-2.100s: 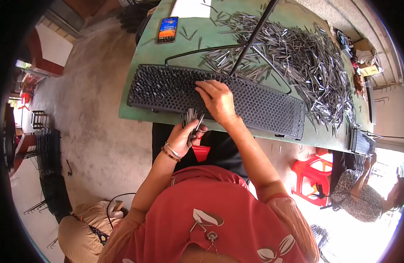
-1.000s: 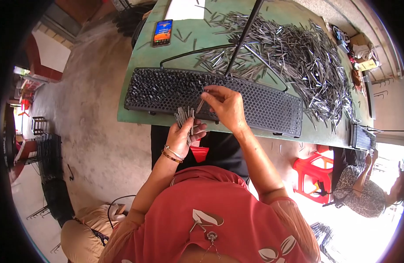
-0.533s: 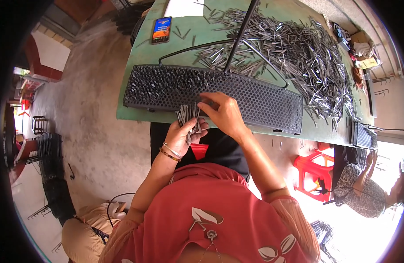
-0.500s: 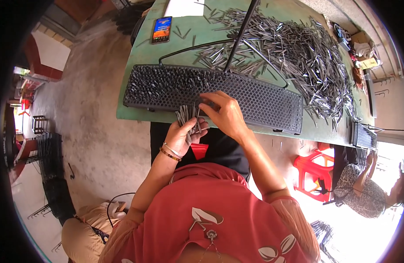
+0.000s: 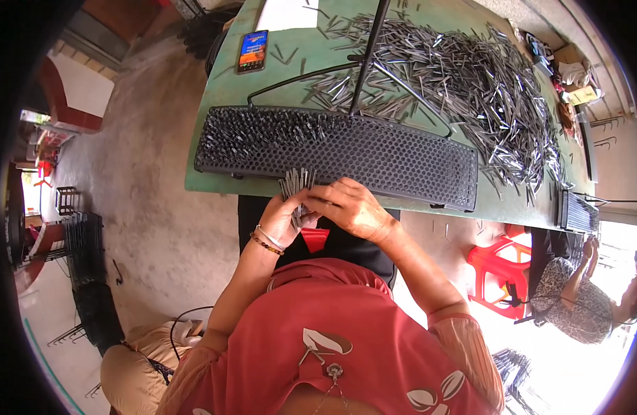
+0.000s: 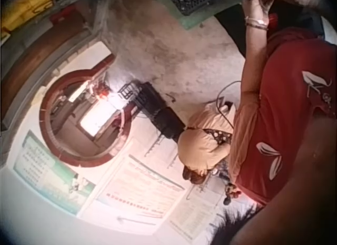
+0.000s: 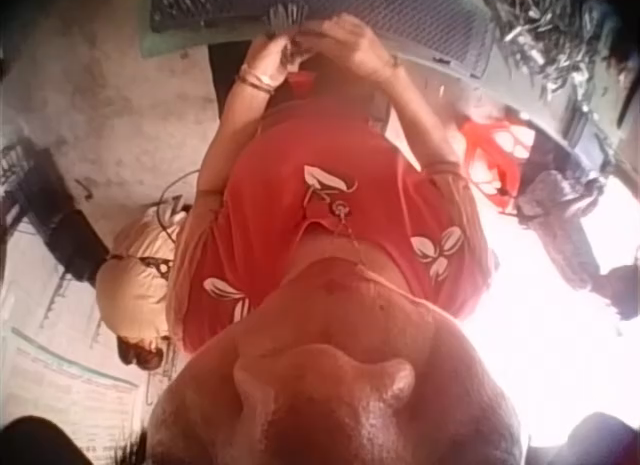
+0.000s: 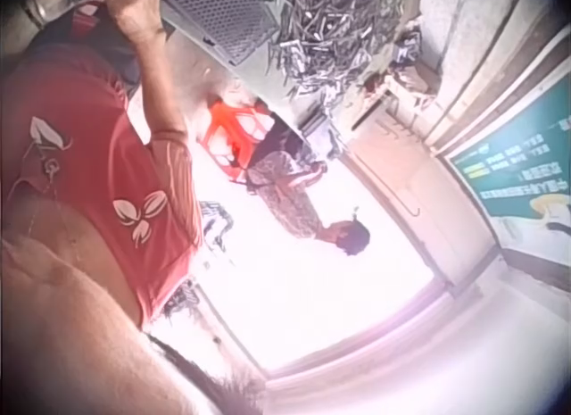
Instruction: Inserting small metal pins into a black mesh grid frame as part of an assembly process.
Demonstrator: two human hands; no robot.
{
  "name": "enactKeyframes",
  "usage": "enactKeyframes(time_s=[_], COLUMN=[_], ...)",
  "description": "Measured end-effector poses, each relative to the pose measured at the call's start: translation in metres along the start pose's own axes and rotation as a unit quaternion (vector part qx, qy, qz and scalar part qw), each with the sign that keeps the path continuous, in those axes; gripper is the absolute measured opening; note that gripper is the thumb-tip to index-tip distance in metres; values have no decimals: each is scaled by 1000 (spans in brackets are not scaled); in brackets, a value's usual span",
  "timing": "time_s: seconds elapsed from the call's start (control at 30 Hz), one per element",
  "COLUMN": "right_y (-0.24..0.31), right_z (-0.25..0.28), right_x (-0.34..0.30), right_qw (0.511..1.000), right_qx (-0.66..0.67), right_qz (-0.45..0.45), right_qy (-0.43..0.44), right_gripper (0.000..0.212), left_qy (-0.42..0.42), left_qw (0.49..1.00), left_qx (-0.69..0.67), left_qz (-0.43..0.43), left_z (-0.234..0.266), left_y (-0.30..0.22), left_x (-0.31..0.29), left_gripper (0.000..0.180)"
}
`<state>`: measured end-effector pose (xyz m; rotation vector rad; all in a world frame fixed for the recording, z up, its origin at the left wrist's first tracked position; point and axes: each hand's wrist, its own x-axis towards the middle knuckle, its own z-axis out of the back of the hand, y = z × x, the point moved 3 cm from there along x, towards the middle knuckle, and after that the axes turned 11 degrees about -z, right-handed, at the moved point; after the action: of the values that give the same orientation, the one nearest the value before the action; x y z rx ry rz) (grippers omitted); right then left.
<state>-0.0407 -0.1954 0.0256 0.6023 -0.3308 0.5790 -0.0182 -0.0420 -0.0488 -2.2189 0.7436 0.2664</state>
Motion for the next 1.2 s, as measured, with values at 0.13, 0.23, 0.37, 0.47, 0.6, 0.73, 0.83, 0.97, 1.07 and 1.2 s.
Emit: enactKeyframes(time_s=[0.13,0.23,0.37,0.47,0.6,0.73,0.83,0.97,1.07,1.2], right_y=[-7,-33,-56,-63,-64,-56,-48,-39,-34,-33], right_z=[14,11,-10,-20,-27,-27,-23,-10,-14,-18], right_x=[18,35,51,55,54,54,55,51,53,48], right_qw=[984,919,916,933,938,970,970,934,952,866], right_qx=[71,166,160,112,80,-20,-35,171,207,329], right_qz=[-114,-287,-287,-250,-244,-185,-186,-295,-226,-367], right_qy=[-119,-213,-228,-235,-233,-158,-154,-105,1,86], right_gripper=[20,18,18,18,17,18,18,18,18,20], left_qy=[-10,-2,6,-2,20,22,29,39,80,129], left_qw=[999,999,1000,999,999,998,996,996,992,980], left_qx=[46,32,28,15,19,45,81,84,98,148], left_qz=[-12,-13,0,31,23,22,13,-4,-25,-23], left_z=[-6,-12,-6,-4,-4,-2,4,2,-4,-10], left_y=[-2,-2,2,2,0,-1,1,-2,-7,-13], left_x=[-3,-4,0,1,-1,-2,1,-3,-7,-10], left_gripper=[17,18,20,22,23,22,20,19,18,19])
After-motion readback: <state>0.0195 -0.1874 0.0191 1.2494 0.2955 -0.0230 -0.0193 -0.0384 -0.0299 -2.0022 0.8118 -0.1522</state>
